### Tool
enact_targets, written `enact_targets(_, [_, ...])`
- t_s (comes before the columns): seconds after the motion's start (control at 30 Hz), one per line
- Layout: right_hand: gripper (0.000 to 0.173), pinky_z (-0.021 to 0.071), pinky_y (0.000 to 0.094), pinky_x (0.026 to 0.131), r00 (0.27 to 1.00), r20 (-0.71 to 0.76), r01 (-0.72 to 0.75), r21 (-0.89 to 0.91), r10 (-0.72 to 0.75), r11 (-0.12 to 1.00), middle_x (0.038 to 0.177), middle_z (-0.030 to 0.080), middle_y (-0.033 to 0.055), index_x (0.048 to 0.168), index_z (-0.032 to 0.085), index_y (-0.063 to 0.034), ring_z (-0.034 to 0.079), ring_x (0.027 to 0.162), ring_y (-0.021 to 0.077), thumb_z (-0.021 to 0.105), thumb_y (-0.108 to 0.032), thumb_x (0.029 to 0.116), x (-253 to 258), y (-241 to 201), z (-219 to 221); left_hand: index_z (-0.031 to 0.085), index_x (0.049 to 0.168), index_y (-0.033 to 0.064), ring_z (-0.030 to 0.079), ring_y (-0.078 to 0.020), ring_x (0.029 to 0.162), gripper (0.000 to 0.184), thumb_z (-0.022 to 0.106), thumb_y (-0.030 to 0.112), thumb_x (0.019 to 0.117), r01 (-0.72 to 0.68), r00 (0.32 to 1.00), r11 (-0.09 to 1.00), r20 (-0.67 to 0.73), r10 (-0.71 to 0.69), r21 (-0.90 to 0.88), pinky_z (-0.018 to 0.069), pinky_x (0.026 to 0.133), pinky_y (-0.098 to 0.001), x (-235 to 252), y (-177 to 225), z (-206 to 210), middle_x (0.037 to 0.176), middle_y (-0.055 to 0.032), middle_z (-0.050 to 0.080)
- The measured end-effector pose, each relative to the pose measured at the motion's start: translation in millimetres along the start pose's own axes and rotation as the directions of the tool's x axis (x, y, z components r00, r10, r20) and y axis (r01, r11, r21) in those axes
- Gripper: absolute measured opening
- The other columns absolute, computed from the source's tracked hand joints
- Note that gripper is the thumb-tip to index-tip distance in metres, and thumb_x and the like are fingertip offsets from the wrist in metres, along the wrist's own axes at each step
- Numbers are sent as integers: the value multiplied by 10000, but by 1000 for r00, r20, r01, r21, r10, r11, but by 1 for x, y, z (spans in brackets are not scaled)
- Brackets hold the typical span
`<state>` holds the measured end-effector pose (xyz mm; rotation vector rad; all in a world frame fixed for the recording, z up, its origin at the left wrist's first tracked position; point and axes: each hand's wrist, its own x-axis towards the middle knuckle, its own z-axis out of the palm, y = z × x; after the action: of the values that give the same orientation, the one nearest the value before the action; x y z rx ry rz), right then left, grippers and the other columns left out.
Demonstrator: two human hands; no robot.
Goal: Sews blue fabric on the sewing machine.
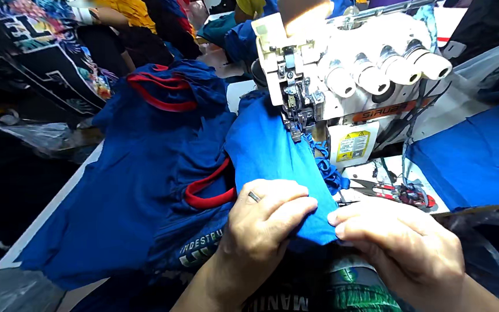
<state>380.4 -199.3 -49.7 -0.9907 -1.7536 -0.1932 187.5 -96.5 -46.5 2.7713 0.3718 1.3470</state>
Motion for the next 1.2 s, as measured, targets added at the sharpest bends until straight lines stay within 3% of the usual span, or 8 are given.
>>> enact_targets(0.17, [164, 534, 154, 893, 998, 44, -49, 76, 46, 996, 992, 724, 31, 1006, 624, -90, 687, 1017, 49, 527, -201, 1077, -19, 8, 5, 724, 1042, 168, 615, -102, 1104, 171, 554, 155, 1042, -79, 993, 997, 89, 78, 8, 414, 985, -287, -4, -8, -7, 1066, 15, 719])
enact_targets(0.27, [159, 544, 159, 886, 997, 49, -62, 91, 58, 994, 952, 743, 37, 945, 665, -68, 699, 995, 52, 569, -142, 1048, -13, 21, 14, 739, 1007, 164, 627, -110, 1102, 213, 531, 131, 1036, -68, 992, 997, 107, 64, 31, 414, 1003, -302, 0, -20, -6, 1056, -1, 728])
enact_targets(0.37, [150, 547, 170, 902, 998, 47, -52, 82, 48, 995, 917, 747, 58, 881, 710, -34, 704, 983, 69, 613, -66, 990, 5, 34, 23, 774, 964, 160, 660, -124, 1111, 256, 527, 116, 1014, 10, 993, 998, 117, -17, 57, 422, 1064, -350, 11, -31, -7, 1053, -26, 748])
enact_targets(0.5, [112, 536, 155, 848, 998, 27, -63, -71, 65, 995, 908, 720, 83, 866, 747, -27, 687, 917, 86, 649, -43, 919, 26, 49, 34, 806, 1015, 161, 680, -158, 1168, 284, 538, 93, 949, 172, 970, 983, 164, -180, 61, 451, 1097, -438, 25, -44, -6, 1135, -30, 755])
enact_targets(0.7, [204, 516, 208, 670, 971, 42, -208, -328, 235, 921, 912, 654, 66, 999, 775, -87, 646, 816, 127, 618, -217, 985, 41, 54, 43, 789, 1122, 93, 691, -313, 1168, 382, 511, -71, 918, 252, 934, 962, 234, -270, 102, 479, 991, -616, 45, -65, -2, 1228, -129, 729])
enact_targets(0.87, [239, 497, 248, 608, 959, 78, -223, -385, 272, 895, 801, 616, 36, 1020, 758, -92, 627, 731, 144, 589, -261, 1005, 42, 49, 42, 769, 1191, 94, 683, -374, 1172, 429, 476, -110, 953, 343, 896, 920, 227, -381, 189, 529, 952, -561, 57, -80, 6, 1280, -184, 697])
enact_targets(1.03, [250, 516, 298, 554, 934, 127, -260, -404, 335, 877, 767, 636, 34, 1067, 755, -96, 649, 666, 158, 594, -272, 993, 42, 38, 35, 741, 1247, 76, 637, -439, 1225, 430, 472, -118, 973, 523, 778, 781, 184, -601, 342, 490, 970, -636, 60, -68, 1, 1324, -222, 664])
enact_targets(1.2, [243, 552, 255, 626, 928, 161, -294, -234, 335, 927, 826, 692, 1, 1071, 753, -109, 674, 727, 94, 574, -259, 1002, 37, 25, 35, 748, 1196, 29, 710, -442, 1013, 357, 568, -123, 927, 520, 770, 723, 117, -627, 455, 565, 803, -616, 39, -29, -18, 1167, -243, 707])
